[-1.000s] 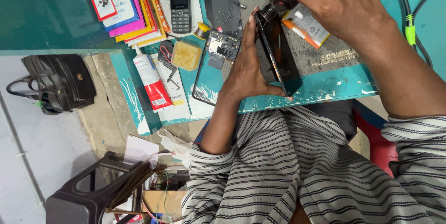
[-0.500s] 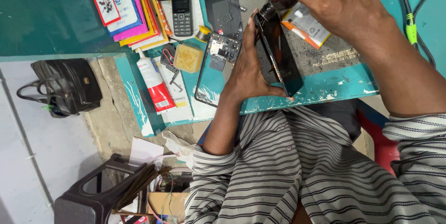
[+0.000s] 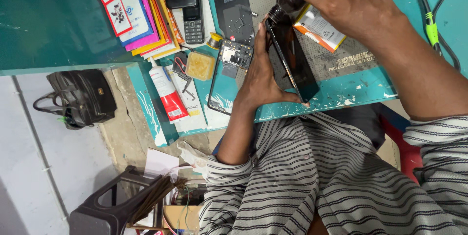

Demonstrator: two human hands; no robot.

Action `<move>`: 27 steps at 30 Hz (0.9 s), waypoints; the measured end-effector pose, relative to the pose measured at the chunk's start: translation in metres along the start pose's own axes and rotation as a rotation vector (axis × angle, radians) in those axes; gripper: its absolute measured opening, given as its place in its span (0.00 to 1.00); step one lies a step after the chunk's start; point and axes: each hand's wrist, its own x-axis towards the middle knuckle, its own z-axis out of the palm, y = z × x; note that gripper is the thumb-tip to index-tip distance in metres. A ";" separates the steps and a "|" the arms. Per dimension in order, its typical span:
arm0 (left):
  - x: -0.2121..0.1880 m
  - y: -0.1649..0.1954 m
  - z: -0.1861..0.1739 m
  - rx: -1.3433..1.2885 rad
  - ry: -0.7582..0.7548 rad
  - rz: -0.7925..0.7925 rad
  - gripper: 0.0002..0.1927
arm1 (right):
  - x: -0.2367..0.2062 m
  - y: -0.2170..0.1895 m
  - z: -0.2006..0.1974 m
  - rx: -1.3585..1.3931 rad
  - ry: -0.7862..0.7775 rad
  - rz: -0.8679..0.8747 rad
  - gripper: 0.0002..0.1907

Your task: The person disassembles a smartphone at a repair bench, lifting off the back cover and working around the battery and internal frame by hand. They then hold the phone upright and pour liquid from a brown bottle over its edge and screen area, rotating the phone to wet different sides.

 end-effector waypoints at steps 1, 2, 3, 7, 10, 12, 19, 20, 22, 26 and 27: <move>0.000 0.000 0.000 -0.008 0.009 0.022 0.96 | 0.000 0.000 0.000 0.002 0.001 0.003 0.18; 0.000 -0.001 0.000 -0.016 0.017 0.044 0.96 | 0.001 0.000 0.002 0.002 0.001 0.007 0.18; 0.001 -0.001 0.000 -0.024 0.026 0.067 0.96 | 0.001 0.001 0.003 0.003 0.003 0.010 0.18; 0.000 -0.002 0.000 -0.014 0.024 0.074 0.96 | 0.000 0.002 0.010 0.001 0.013 0.020 0.17; -0.001 -0.004 0.000 -0.005 0.030 0.087 0.97 | -0.002 0.003 0.016 -0.021 0.008 0.025 0.19; 0.000 -0.005 0.001 0.023 0.035 0.085 0.97 | -0.003 0.003 0.019 -0.039 0.007 0.024 0.19; -0.003 -0.012 0.003 0.022 0.023 0.062 0.98 | -0.003 0.002 0.021 -0.066 0.018 0.005 0.21; -0.003 -0.012 0.004 0.009 0.024 0.063 0.98 | -0.003 0.002 0.021 -0.067 0.020 0.002 0.20; -0.002 -0.013 0.004 0.000 0.027 0.070 0.98 | -0.003 0.001 0.020 -0.071 0.017 0.001 0.20; -0.002 -0.011 0.003 -0.001 0.039 0.100 0.97 | -0.001 0.000 0.020 -0.086 0.012 0.000 0.22; -0.001 -0.010 0.003 -0.007 0.043 0.111 0.97 | -0.001 0.000 0.020 -0.091 0.014 0.001 0.22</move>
